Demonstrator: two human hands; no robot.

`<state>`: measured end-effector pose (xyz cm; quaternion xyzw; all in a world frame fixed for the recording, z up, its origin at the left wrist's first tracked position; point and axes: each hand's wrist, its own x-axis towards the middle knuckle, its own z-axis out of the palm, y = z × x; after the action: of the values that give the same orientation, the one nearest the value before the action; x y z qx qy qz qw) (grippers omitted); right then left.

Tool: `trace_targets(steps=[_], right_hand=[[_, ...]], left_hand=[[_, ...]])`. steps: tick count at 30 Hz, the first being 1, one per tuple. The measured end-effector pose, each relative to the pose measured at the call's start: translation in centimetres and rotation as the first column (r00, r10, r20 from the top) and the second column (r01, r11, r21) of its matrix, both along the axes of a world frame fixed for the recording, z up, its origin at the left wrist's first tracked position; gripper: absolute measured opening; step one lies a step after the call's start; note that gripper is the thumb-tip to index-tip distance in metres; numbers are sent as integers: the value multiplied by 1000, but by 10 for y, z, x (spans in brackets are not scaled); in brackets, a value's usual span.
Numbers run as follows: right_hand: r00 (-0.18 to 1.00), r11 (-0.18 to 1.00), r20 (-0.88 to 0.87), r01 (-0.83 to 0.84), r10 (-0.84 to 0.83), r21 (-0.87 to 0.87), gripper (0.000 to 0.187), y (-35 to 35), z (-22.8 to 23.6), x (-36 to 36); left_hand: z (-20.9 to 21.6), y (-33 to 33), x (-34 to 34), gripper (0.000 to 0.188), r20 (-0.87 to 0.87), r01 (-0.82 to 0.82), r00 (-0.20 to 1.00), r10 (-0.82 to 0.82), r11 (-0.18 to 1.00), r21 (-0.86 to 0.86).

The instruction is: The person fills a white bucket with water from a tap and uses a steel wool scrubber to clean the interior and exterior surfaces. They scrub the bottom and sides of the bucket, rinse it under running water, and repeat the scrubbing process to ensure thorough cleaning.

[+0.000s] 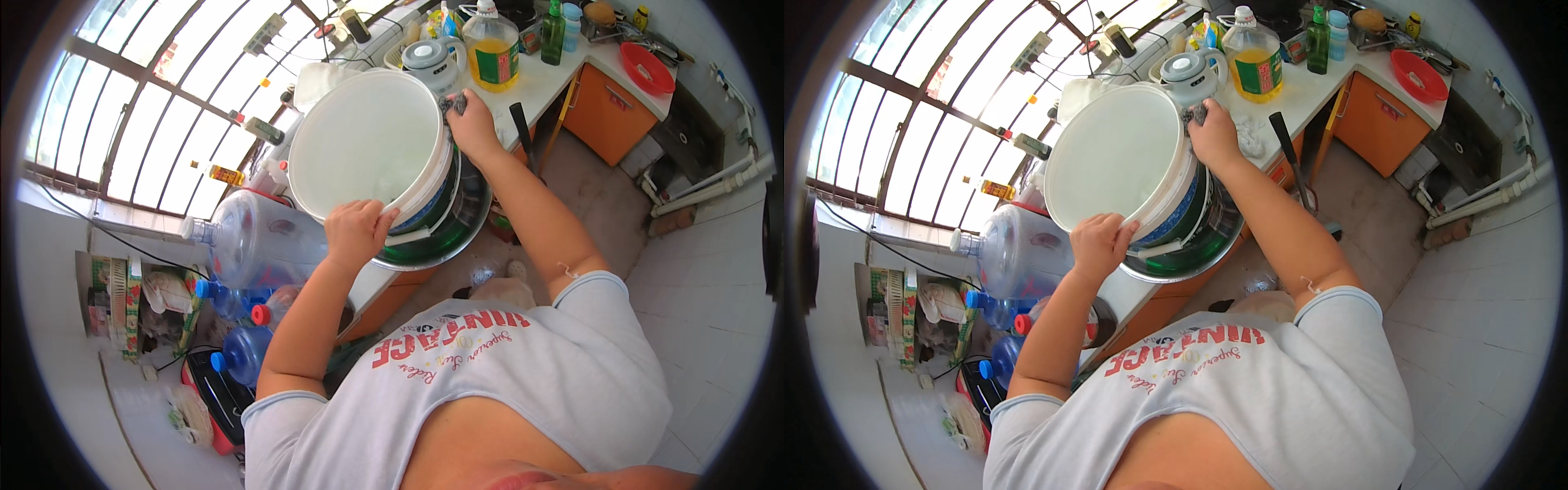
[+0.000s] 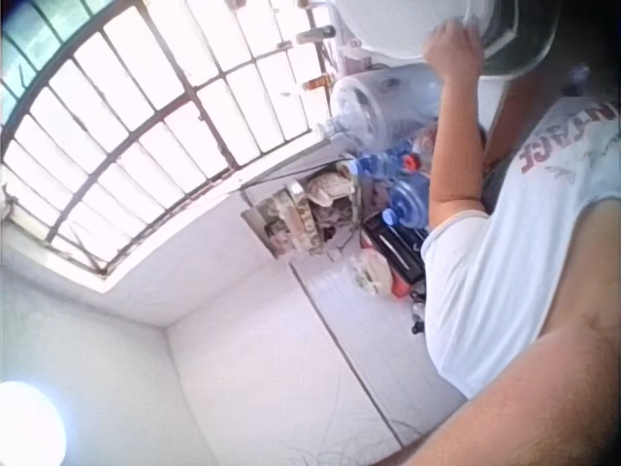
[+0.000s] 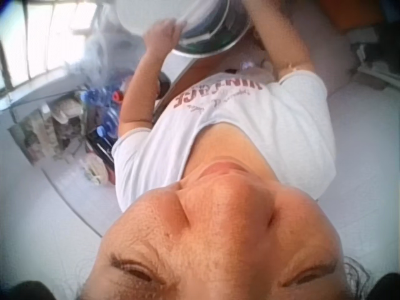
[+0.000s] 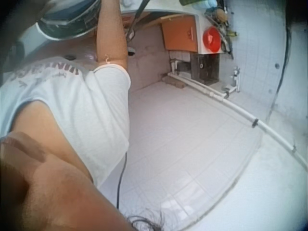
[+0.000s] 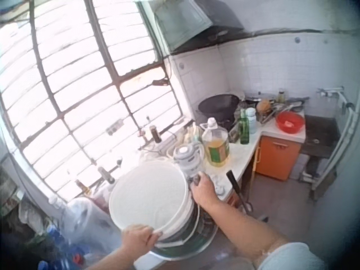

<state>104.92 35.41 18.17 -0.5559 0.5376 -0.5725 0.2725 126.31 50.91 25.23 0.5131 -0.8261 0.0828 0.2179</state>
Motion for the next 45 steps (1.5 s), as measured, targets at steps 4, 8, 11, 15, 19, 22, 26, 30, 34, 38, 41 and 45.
trace_targets(steps=[4, 8, 11, 15, 19, 22, 26, 30, 34, 38, 41, 45], right_hand=[[1000, 976, 4, 8, -8, -218, 22, 67, -6, 19], [997, 981, 31, -67, 74, -180, 23, 70, 3, 16], [981, 980, -16, -195, 195, -48, 25, -32, -3, 1], [872, 872, -19, -489, 489, 21, 21, -114, 16, 1], [805, 806, 72, -591, 589, 10, 18, -123, 13, 0], [842, 841, -9, -538, 539, 53, 17, -61, 10, -16], [831, 836, 103, -549, 547, -19, 21, -45, 5, -28], [752, 753, 67, -658, 655, 19, 19, -132, 9, 4], [605, 607, -63, -794, 794, 21, 22, -211, 19, 62], [420, 399, 120, -902, 900, 165, 23, -227, 32, 105], [431, 415, 59, -892, 900, 179, 24, -223, 26, 107], [548, 499, 274, -835, 790, 230, 24, -195, 23, 59]], left_hand=[[-1, 7, 3, 33, 5, -38, 999, 38, 999, 17], [-4, 9, 6, 33, 12, -26, 1000, 25, 999, 25], [-2, 4, 0, 32, 12, -6, 1000, 6, 999, 37], [3, -2, -3, 30, 40, -23, 999, 19, 996, 88], [9, -9, -10, 28, 30, -61, 998, 57, 986, 154], [8, 2, -2, 20, 39, -102, 995, 95, 970, 221], [10, -3, -8, 14, 52, -83, 996, 72, 957, 276], [14, -4, -11, 11, 27, -83, 997, 79, 956, 280], [18, -13, -10, 9, 44, -94, 995, 85, 948, 304], [17, -12, -8, 8, 35, -124, 992, 119, 948, 292], [18, -10, -7, 9, 38, -176, 984, 173, 943, 283], [20, -11, -8, 22, 23, -184, 983, 184, 949, 256]])
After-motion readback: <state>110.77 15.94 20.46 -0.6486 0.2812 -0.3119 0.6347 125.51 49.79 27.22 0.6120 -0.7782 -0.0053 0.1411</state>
